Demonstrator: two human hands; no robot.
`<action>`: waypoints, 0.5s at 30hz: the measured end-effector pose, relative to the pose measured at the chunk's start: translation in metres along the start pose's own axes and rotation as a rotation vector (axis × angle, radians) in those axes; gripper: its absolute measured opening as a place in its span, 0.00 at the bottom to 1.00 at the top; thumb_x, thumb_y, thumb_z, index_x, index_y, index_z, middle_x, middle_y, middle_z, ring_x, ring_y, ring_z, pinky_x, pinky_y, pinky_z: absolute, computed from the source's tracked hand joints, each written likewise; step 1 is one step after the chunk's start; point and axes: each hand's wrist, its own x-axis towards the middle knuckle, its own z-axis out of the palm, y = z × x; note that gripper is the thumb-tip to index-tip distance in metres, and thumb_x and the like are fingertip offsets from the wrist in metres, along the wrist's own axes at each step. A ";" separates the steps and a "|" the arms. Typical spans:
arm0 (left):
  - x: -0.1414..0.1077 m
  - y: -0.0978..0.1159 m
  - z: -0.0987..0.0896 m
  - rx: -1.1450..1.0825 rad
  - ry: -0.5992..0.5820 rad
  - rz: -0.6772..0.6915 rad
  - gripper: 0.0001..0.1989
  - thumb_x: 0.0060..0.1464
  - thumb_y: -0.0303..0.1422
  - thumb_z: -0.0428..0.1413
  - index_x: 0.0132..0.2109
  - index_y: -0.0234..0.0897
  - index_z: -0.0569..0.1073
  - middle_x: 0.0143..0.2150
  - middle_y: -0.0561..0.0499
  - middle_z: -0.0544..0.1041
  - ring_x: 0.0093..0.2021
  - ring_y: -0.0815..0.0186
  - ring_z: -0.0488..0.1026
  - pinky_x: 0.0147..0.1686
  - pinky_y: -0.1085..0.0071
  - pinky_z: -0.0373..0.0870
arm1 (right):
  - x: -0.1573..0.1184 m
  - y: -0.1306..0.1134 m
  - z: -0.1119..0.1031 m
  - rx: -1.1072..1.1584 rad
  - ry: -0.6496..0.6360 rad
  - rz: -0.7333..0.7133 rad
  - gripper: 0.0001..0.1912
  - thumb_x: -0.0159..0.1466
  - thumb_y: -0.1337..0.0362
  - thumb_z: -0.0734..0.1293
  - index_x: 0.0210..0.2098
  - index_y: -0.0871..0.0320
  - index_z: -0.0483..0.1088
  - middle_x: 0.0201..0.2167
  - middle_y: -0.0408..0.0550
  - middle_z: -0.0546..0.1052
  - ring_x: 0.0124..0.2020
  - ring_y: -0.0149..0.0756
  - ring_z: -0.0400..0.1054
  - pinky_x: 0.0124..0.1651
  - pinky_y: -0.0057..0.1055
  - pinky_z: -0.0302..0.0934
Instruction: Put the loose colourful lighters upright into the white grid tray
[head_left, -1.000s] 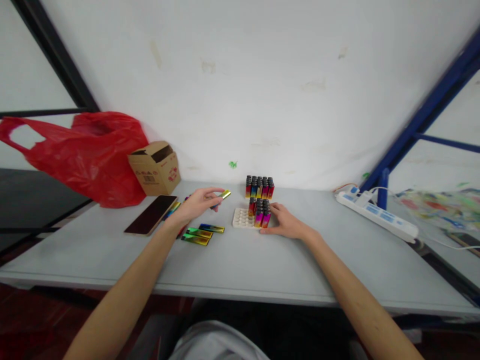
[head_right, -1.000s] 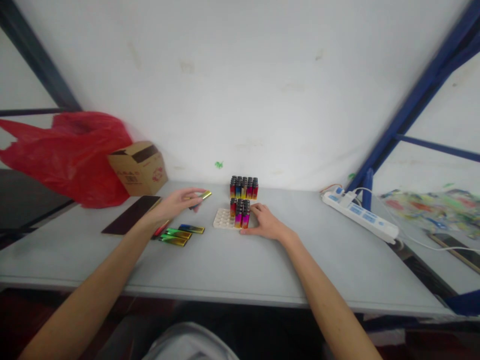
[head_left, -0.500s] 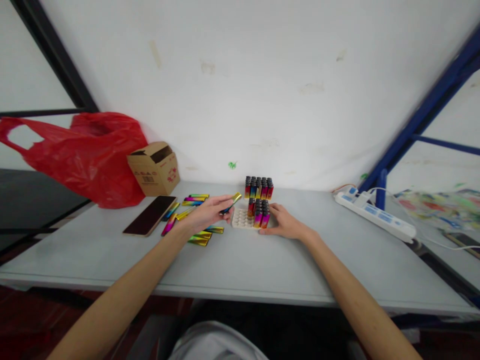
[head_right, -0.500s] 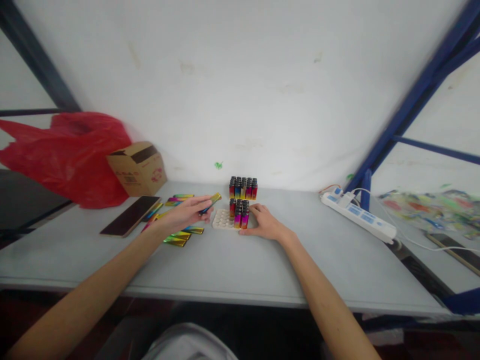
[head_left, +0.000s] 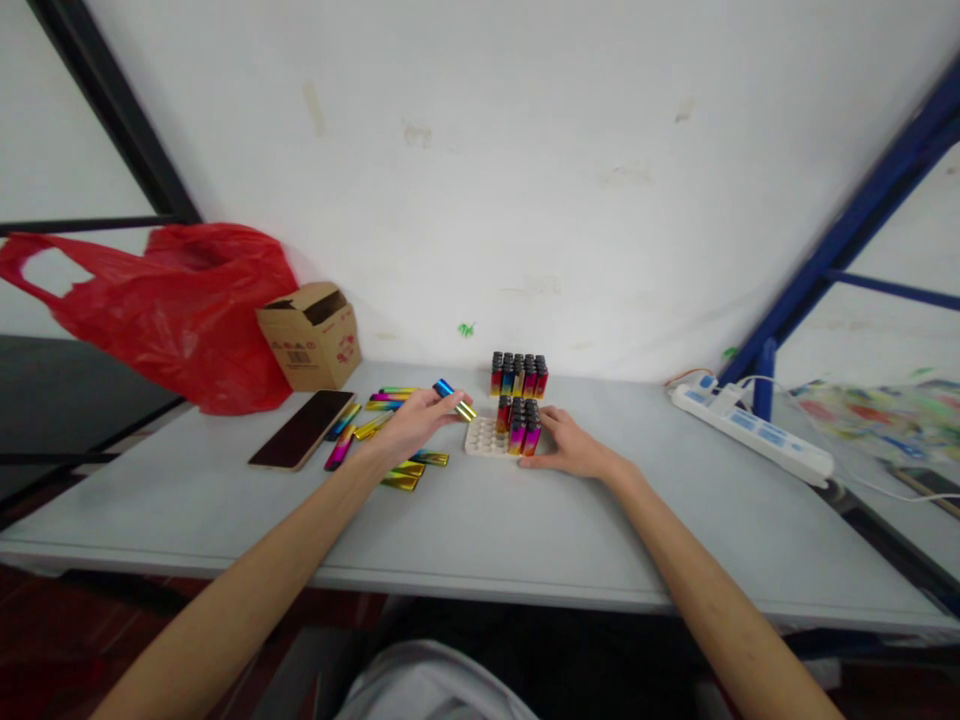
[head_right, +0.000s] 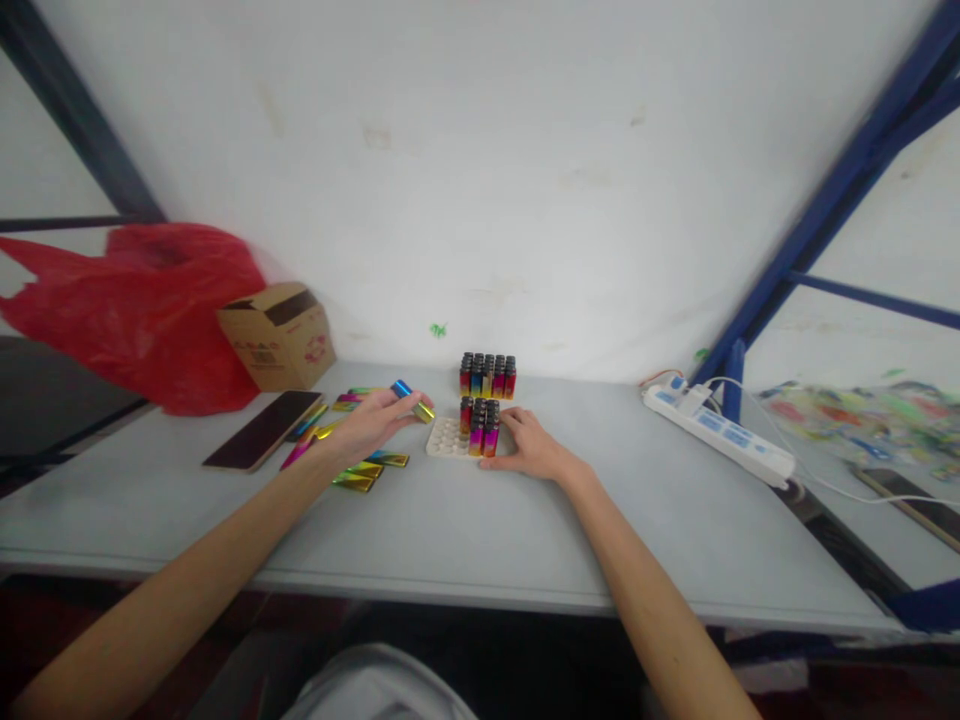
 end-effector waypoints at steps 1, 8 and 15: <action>-0.001 0.000 0.000 -0.017 -0.028 -0.013 0.20 0.50 0.46 0.69 0.37 0.30 0.80 0.36 0.45 0.80 0.41 0.63 0.76 0.47 0.64 0.72 | 0.000 0.000 0.000 -0.001 0.000 -0.001 0.46 0.58 0.38 0.73 0.66 0.59 0.64 0.59 0.61 0.69 0.61 0.57 0.63 0.67 0.55 0.58; -0.009 0.004 0.004 -0.001 -0.174 -0.110 0.24 0.55 0.45 0.66 0.52 0.35 0.72 0.32 0.50 0.78 0.31 0.65 0.77 0.36 0.63 0.78 | 0.000 -0.001 -0.001 -0.003 -0.013 0.010 0.46 0.59 0.38 0.73 0.66 0.61 0.63 0.60 0.62 0.68 0.62 0.56 0.62 0.67 0.54 0.57; -0.009 0.006 0.007 0.079 -0.191 -0.072 0.20 0.55 0.46 0.65 0.43 0.35 0.72 0.34 0.48 0.78 0.33 0.66 0.76 0.35 0.67 0.76 | 0.000 0.001 0.001 0.001 0.003 0.007 0.47 0.57 0.37 0.73 0.65 0.60 0.65 0.58 0.63 0.69 0.61 0.57 0.63 0.67 0.55 0.57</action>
